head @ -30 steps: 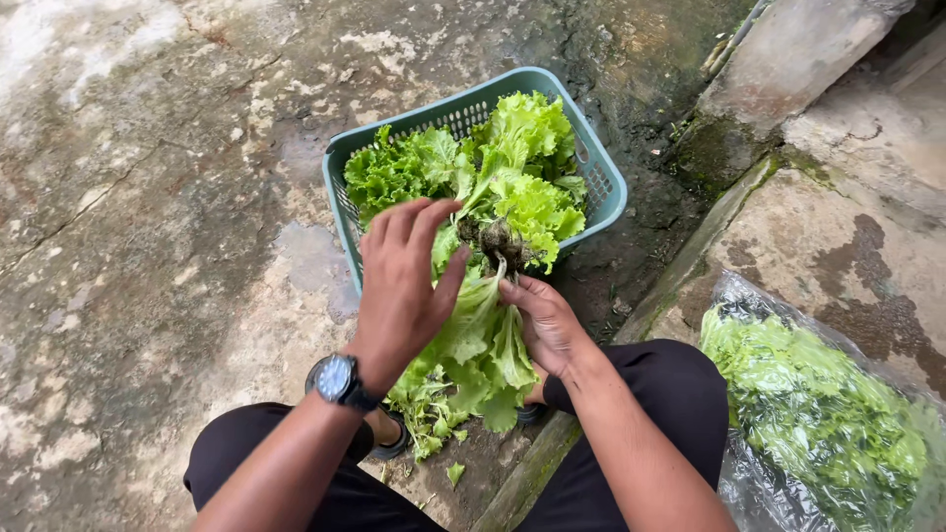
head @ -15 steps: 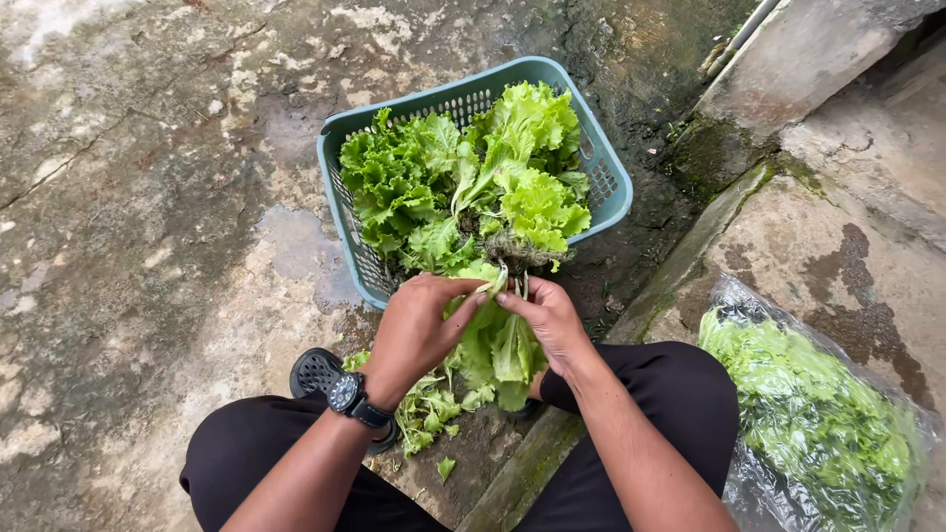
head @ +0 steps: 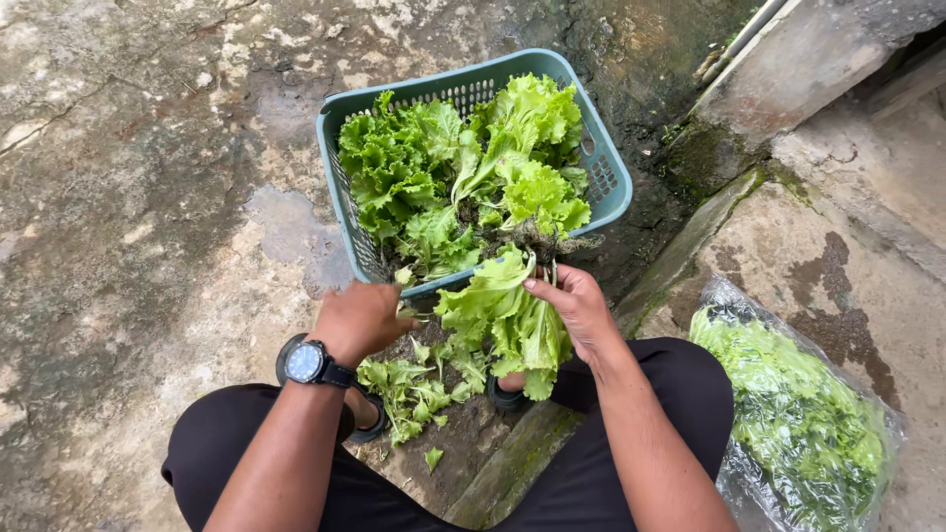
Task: The person sorts through bunches of green lettuce by hand, removing damaged leaves and debris while seated on the floor. The sorted lettuce is placed into a green plastic crate, and some is packed into a clear plastic bag.
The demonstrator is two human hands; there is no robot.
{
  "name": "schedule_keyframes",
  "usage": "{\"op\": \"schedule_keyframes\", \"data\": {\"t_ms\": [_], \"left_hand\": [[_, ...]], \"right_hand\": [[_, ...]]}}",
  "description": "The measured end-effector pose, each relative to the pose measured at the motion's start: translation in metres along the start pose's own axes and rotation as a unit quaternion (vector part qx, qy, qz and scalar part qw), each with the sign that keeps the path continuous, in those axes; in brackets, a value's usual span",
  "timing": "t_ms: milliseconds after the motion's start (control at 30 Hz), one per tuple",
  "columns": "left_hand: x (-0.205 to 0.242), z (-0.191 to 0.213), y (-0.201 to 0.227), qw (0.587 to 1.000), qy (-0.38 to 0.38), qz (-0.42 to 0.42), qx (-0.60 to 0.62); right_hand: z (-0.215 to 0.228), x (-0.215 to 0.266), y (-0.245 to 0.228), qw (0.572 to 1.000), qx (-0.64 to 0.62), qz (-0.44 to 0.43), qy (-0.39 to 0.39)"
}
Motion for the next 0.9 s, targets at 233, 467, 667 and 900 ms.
{"op": "schedule_keyframes", "data": {"t_ms": [233,467,667,900], "left_hand": [[0.046,0.058,0.096,0.873,0.128,-0.197,0.427],[-0.014,0.009,0.071,0.760,0.216,-0.206,0.578],[-0.004,0.035,0.031,0.704,0.284,-0.171,0.629],[0.033,0.034,0.125,0.844,0.247,-0.190,0.437]], "right_hand": [[-0.036,0.018,-0.012,0.998,0.044,0.006,-0.035],[-0.022,0.031,-0.023,0.998,0.010,-0.035,-0.060],[0.047,0.021,-0.068,0.983,0.178,0.044,-0.011],[-0.056,0.031,-0.033,0.993,0.095,0.058,-0.047]]}}
Point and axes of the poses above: each hand's wrist, its own x-axis away from the middle knuckle, its own z-axis out of the back of the hand, y = z × x, the point moved 10 cm from there along -x, towards the middle knuckle
